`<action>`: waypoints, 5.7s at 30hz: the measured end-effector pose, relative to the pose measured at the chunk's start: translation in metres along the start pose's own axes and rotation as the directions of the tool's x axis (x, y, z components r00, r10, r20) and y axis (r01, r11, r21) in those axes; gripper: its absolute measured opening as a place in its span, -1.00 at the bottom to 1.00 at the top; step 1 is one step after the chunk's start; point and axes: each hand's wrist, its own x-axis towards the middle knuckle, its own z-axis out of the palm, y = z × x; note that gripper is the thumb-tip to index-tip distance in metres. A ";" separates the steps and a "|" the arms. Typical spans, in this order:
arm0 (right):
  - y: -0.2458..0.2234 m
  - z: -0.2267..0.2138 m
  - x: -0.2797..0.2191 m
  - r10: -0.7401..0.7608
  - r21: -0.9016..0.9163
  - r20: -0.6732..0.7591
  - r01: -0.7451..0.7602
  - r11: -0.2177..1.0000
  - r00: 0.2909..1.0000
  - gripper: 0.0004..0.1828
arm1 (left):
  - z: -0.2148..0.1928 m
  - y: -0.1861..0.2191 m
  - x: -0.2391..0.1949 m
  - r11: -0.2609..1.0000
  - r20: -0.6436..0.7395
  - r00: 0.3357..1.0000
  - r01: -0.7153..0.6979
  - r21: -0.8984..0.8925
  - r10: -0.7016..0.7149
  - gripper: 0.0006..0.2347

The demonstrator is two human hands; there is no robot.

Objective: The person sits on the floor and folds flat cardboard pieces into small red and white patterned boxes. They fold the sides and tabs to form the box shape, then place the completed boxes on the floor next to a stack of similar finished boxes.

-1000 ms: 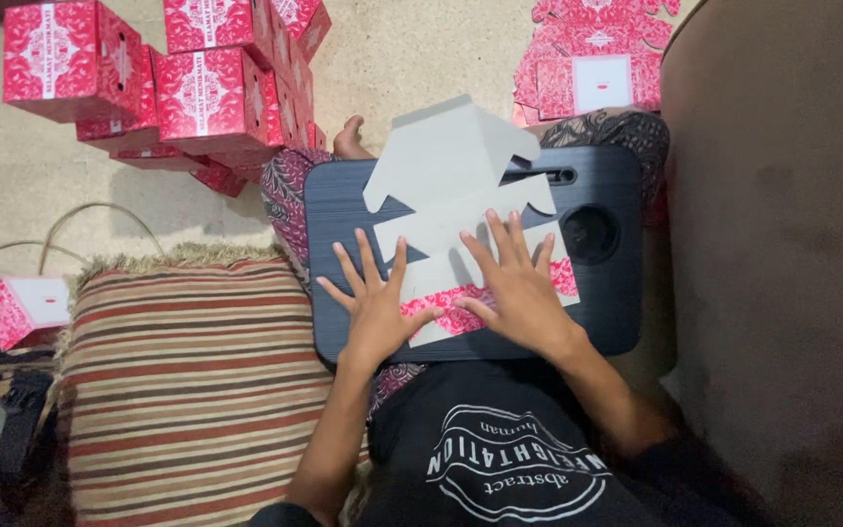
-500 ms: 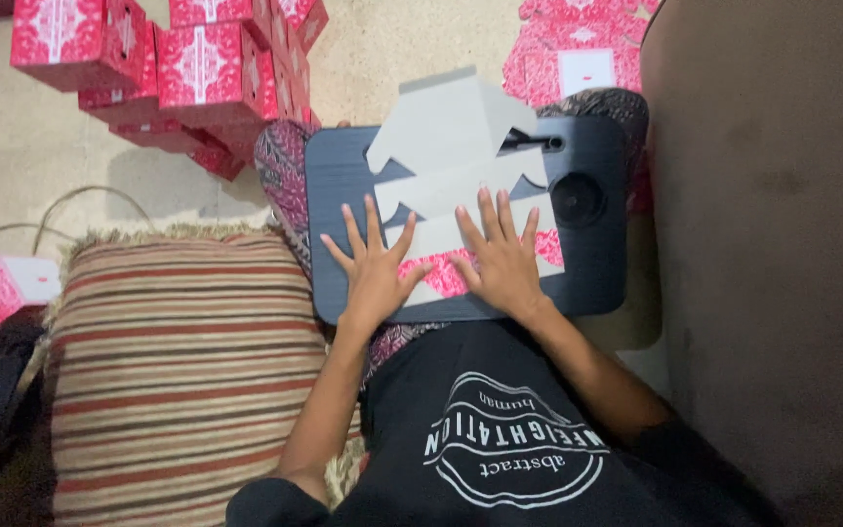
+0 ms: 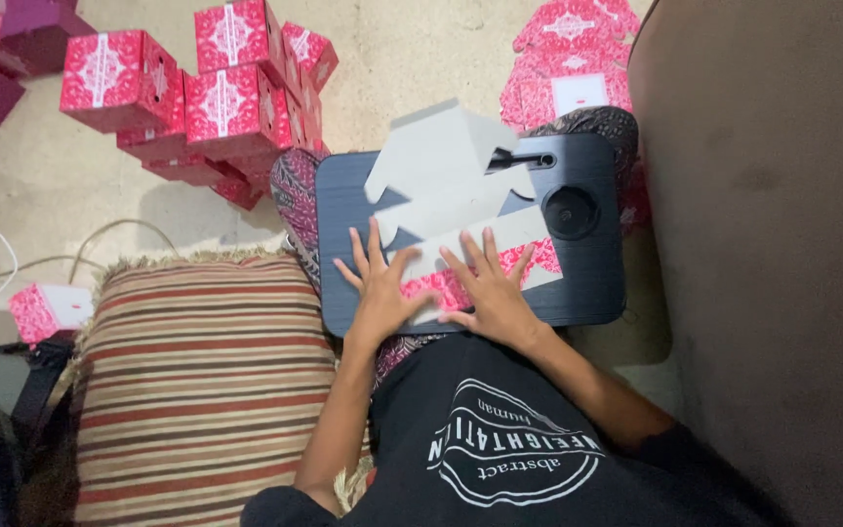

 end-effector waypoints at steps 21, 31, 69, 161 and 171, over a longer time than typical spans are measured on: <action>0.064 -0.103 -0.010 -0.284 0.199 0.261 0.237 0.951 0.923 -0.72 | 0.001 0.050 0.040 0.932 0.406 0.873 -0.344 0.117 0.271 -0.46; 0.118 -0.072 0.038 0.343 0.036 -0.025 -0.342 0.939 0.939 0.20 | 0.017 0.081 0.015 0.975 0.498 0.864 -0.045 0.218 -0.072 -0.36; 0.024 -0.022 0.031 0.205 0.456 -0.140 -0.120 0.882 0.969 0.16 | 0.000 0.044 0.146 0.895 0.321 0.930 -0.289 0.341 0.178 0.09; -0.043 0.055 0.102 0.013 -0.048 0.108 -0.008 0.999 0.994 -0.08 | -0.044 -0.084 -0.010 0.814 0.431 0.864 -0.436 0.385 0.259 0.18; -0.009 0.037 0.093 -0.220 0.449 -0.033 0.211 0.868 0.975 -0.16 | -0.037 -0.077 -0.006 0.858 0.390 0.880 -0.403 0.318 0.269 0.03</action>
